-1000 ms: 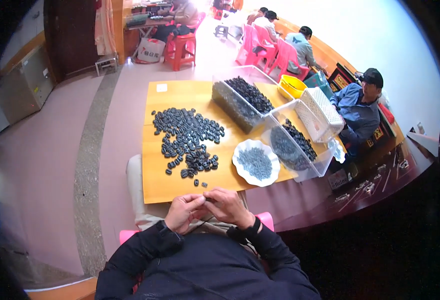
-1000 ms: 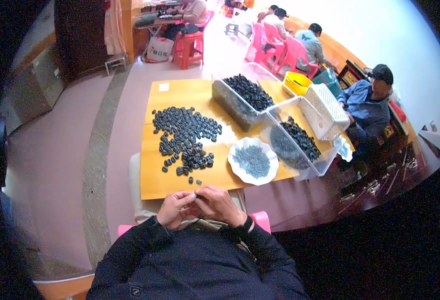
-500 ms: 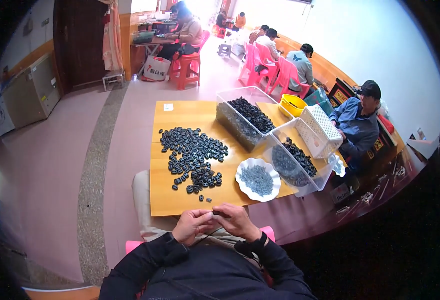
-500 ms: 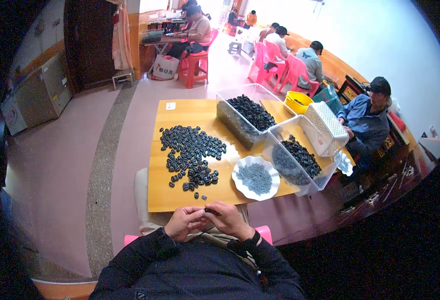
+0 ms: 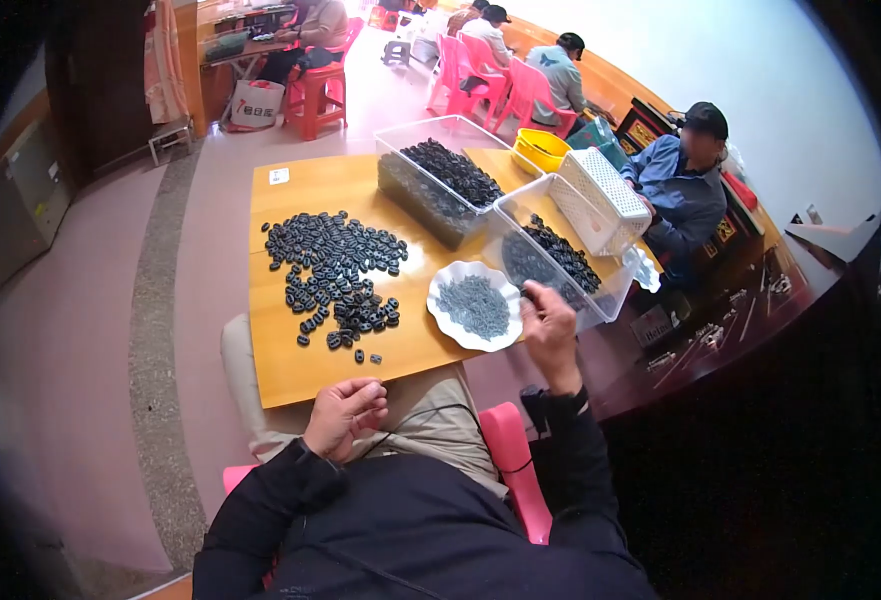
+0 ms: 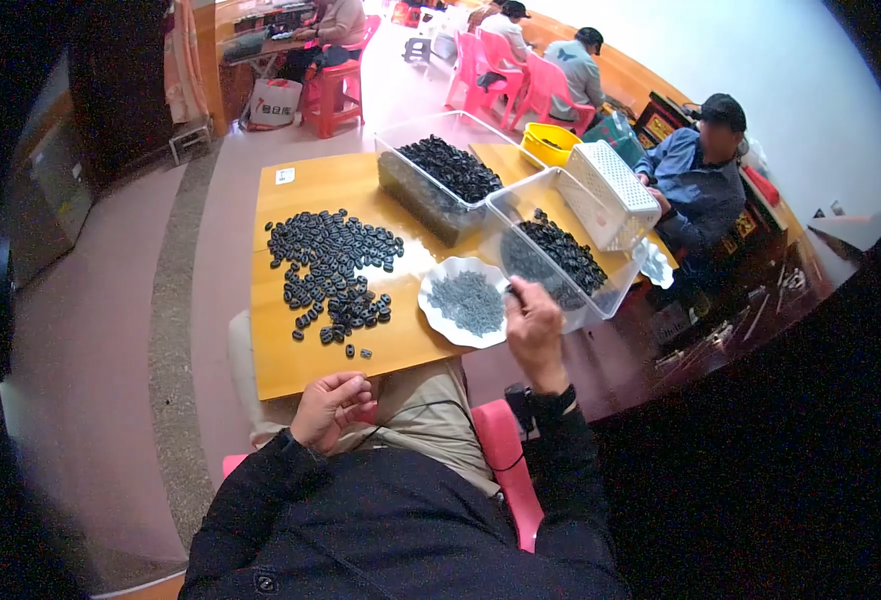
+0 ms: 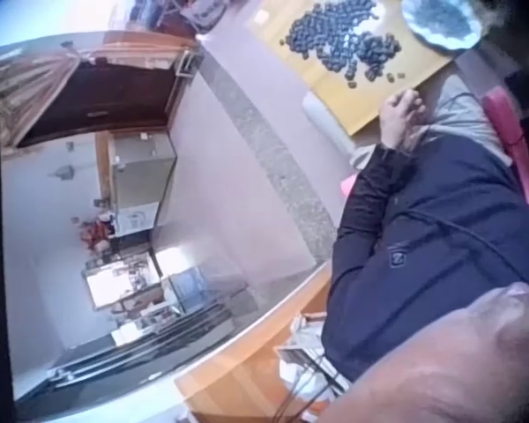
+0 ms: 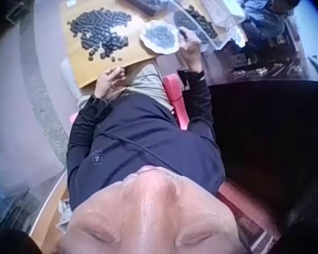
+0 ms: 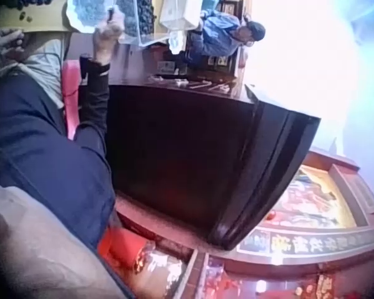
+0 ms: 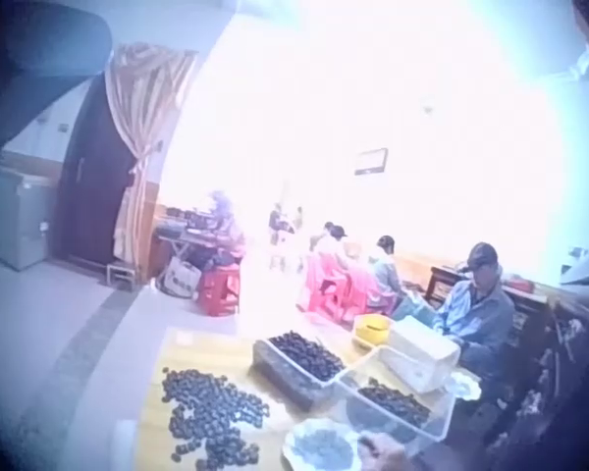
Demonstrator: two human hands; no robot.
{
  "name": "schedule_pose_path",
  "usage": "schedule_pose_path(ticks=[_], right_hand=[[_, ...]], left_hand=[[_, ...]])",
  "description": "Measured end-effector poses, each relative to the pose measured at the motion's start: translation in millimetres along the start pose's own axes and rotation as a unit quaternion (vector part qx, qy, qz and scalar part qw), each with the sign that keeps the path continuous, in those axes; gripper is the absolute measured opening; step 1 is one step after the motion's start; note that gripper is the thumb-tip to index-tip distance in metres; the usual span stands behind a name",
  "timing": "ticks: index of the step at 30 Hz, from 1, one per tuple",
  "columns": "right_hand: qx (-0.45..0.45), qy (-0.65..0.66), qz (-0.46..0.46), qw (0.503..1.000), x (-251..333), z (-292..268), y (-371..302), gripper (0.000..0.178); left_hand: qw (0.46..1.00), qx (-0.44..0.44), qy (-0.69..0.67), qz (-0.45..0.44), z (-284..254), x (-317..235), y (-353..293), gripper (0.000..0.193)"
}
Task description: The person assembles cord locks by hand, picking up a plastic housing from the table and a metal spring from a dish. They insert the spring into the housing, press the components together, and place the completed cord lock back onto the table.
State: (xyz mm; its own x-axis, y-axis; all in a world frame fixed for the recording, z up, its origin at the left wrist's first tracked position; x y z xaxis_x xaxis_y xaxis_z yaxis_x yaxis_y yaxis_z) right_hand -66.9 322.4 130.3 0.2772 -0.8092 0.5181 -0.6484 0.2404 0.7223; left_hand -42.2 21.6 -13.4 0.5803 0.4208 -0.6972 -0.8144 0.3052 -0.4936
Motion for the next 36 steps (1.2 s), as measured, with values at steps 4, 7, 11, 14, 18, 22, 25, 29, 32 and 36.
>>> schedule_pose_path(ticks=[4,7,11,14,18,22,25,29,32,36], right_hand=[[-0.066,-0.109,0.004,0.992,-21,-31,24,0.024],[-0.088,-0.154,0.006,0.984,-39,-36,40,0.026],[-0.083,-0.289,0.006,0.954,-57,-33,75,0.032],[-0.11,-0.353,-0.092,0.924,-58,-31,78,0.03],[-0.032,-0.059,-0.052,0.996,21,16,46,0.019],[0.24,0.203,-0.021,0.949,66,103,-49,0.017],[0.291,0.057,-0.09,0.951,82,133,-85,0.024],[0.297,-0.011,-0.154,0.942,85,142,-94,0.024],[0.305,-0.031,-0.196,0.931,91,144,-99,0.022],[0.28,-0.019,-0.272,0.92,88,143,-110,0.02]], left_hand=[[1.0,-0.004,0.001,0.002,-1,1,-2,0.018],[1.0,-0.009,0.003,0.005,-3,3,-1,0.018],[1.0,-0.019,0.016,0.005,-6,4,0,0.019],[1.0,-0.001,-0.004,0.007,-5,7,7,0.019],[0.998,-0.039,-0.035,0.031,-10,4,14,0.017],[0.993,-0.069,-0.077,0.049,-16,1,12,0.015],[0.992,-0.068,-0.089,0.059,-20,4,13,0.015],[0.992,-0.082,-0.081,0.051,-19,3,12,0.015],[0.993,-0.072,-0.085,0.047,-21,3,13,0.017],[0.993,-0.074,-0.083,0.05,-21,4,16,0.017]])
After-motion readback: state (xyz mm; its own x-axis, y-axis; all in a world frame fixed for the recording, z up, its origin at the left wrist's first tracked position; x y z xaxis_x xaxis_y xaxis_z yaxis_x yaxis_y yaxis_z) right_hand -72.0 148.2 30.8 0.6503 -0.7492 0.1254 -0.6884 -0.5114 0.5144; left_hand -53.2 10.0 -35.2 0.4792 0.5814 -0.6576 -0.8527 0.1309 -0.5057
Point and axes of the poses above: each hand's wrist, its own y-axis towards the middle knuckle, its own z-axis out of the palm, x = y × z, the point moved 6 cm from there along y, towards the middle knuckle, and after that the axes turned 10 degrees about -x, right-handed, at the moved point
